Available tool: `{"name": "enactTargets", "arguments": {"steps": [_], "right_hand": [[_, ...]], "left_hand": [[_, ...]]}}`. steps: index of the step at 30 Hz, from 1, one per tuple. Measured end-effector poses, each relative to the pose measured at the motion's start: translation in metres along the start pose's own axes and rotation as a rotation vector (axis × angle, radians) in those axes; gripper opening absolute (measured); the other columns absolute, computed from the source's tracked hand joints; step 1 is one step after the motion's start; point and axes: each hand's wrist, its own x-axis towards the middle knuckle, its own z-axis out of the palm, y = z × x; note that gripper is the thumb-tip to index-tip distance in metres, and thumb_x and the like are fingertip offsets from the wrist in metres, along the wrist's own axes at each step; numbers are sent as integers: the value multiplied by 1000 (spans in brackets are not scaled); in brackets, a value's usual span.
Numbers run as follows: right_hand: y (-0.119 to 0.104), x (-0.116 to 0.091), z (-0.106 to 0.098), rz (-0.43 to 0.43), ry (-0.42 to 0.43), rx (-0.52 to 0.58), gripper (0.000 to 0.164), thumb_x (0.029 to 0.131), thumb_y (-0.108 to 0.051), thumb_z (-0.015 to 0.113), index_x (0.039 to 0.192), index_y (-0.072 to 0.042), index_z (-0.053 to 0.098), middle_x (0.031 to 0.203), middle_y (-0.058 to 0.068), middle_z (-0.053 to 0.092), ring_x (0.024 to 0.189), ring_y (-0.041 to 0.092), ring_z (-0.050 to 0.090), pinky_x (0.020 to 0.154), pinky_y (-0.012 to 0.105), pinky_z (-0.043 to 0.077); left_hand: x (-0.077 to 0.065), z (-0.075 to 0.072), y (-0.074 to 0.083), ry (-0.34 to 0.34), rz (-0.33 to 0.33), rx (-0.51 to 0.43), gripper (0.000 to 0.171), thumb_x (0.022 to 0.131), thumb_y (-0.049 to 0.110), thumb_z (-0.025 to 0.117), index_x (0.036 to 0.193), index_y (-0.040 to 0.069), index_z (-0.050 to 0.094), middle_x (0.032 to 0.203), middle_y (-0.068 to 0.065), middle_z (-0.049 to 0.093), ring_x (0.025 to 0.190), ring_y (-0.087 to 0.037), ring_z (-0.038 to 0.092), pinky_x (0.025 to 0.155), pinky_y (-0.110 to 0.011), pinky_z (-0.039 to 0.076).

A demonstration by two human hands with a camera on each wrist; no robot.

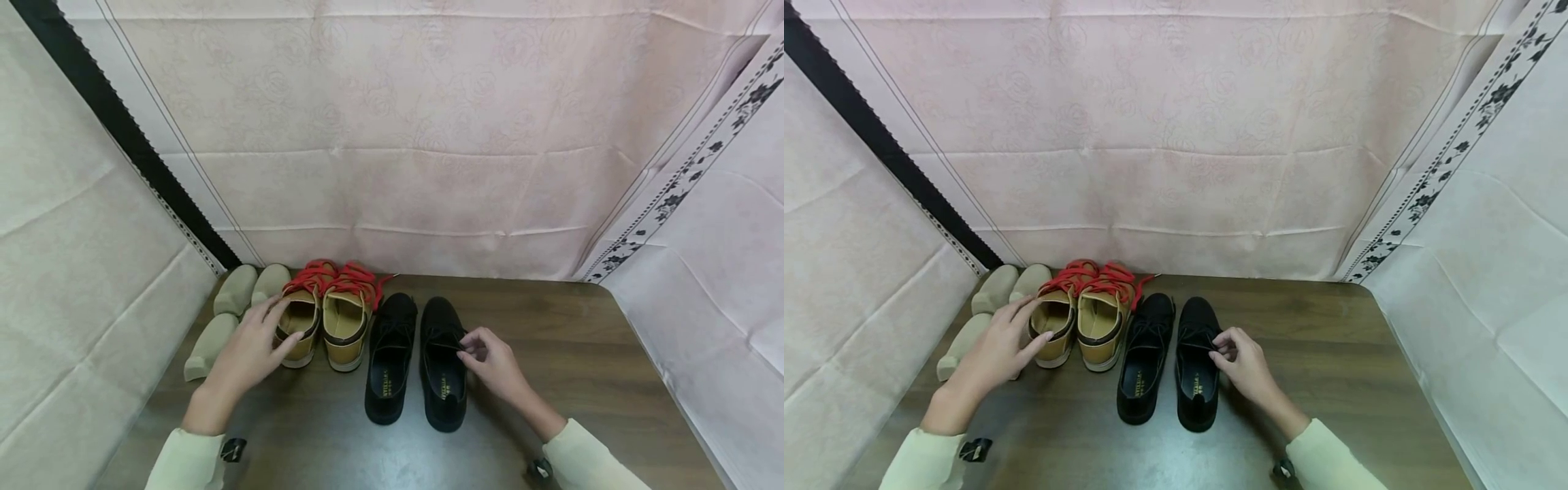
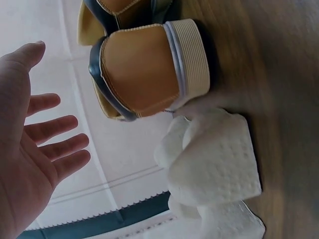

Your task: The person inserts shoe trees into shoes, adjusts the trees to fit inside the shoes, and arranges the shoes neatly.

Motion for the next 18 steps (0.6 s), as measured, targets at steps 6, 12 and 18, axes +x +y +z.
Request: {"name": "enactTargets", "arguments": {"steps": [6,12,18], "right_hand": [[2,0,-1,1,-8,19,20,94,-12,76,110,-18,66,107,0,67,97,14,68,90,30,59],[4,0,-1,0,-2,21,18,95,-14,76,110,-19,67,108,-1,67,97,13,68,90,30,60],[5,-1,0,2,9,31,18,95,-14,76,110,-19,68,108,-1,68,97,13,68,88,26,59]], "left_hand": [[-7,-2,-10,38,-4,-36,65,96,33,74,145,-3,51,144,-31,50,133,-51,47,106,-67,42],[-13,0,-21,76,-23,-48,63,94,30,76,141,-6,54,141,-30,53,128,-50,51,101,-66,46],[-18,2,-31,88,-50,-67,62,93,26,78,140,-6,54,136,-33,54,123,-53,53,97,-68,46]]}}
